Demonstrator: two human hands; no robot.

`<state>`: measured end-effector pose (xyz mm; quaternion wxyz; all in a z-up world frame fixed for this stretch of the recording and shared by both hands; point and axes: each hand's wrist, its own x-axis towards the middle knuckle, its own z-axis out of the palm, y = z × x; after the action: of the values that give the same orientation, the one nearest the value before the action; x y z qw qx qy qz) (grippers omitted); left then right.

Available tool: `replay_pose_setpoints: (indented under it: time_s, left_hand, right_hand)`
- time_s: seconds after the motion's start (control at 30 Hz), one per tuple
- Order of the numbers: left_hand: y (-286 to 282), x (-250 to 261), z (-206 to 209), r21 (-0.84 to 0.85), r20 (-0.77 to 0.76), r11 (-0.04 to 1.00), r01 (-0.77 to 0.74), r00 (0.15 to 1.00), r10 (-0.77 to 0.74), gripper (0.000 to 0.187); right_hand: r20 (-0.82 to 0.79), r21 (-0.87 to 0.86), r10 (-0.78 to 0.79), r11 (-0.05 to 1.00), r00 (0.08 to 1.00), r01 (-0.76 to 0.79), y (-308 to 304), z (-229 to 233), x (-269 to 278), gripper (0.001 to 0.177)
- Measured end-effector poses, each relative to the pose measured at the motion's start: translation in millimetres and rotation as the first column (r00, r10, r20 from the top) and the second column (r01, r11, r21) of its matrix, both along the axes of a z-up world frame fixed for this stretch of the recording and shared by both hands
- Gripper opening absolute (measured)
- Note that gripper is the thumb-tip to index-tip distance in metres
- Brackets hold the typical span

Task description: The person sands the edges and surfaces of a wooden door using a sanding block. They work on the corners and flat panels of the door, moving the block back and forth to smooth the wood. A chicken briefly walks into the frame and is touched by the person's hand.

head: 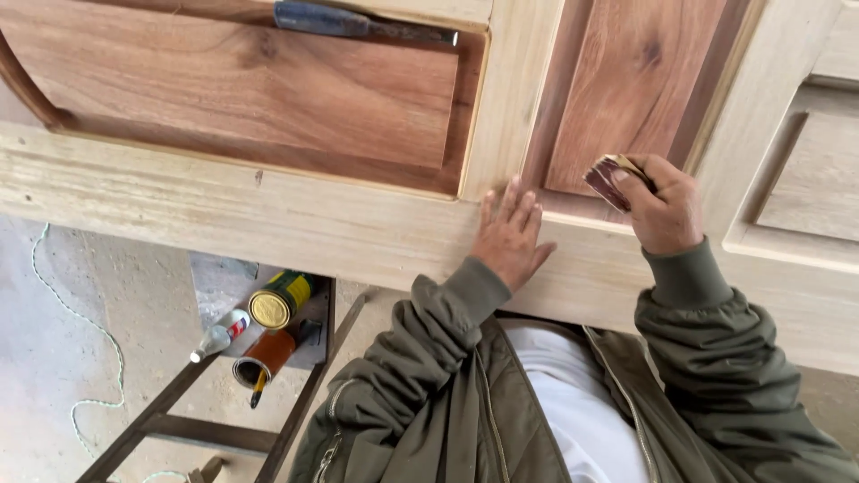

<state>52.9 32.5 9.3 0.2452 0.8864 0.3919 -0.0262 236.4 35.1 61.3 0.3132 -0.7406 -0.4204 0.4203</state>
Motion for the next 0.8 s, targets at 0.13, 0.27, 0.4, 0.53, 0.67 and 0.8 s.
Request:
replay_pose_setpoints:
  time_s: [0.13,0.27,0.4,0.53,0.67,0.8]
  left_hand:
    - [2,-13,7,0.075,0.074,0.997,0.020,0.997,-0.026,0.054]
    - [11,-27,13,0.131,0.380,0.991,0.000,0.924,-0.050,0.027]
    - [24,-30,24,0.124,0.405,0.992,0.009,0.912,-0.059,0.021]
    - [25,-26,9,0.162,0.338,0.986,0.045,0.936,-0.098,0.041]
    - [27,-12,-1,0.219,0.080,0.970,0.104,0.989,-0.124,0.069]
    - [35,-12,11,0.050,0.412,0.994,0.102,0.904,-0.113,0.041]
  right_hand:
    - [-0.009,-0.047,-0.094,0.994,0.996,0.094,-9,-1,11,0.015]
    - [0.020,-0.032,-0.124,0.992,0.992,0.125,-16,-11,8,0.018]
    - [0.094,0.024,-0.100,0.995,0.991,0.098,-19,-23,-4,0.016]
    - [0.049,0.053,-0.148,0.988,0.988,0.145,-10,-28,-29,0.013]
    - [0.183,0.202,-0.077,0.979,0.980,0.040,4,-23,-41,0.012]
    - [0.472,0.469,-0.069,0.864,0.879,-0.184,10,-23,-38,0.011]
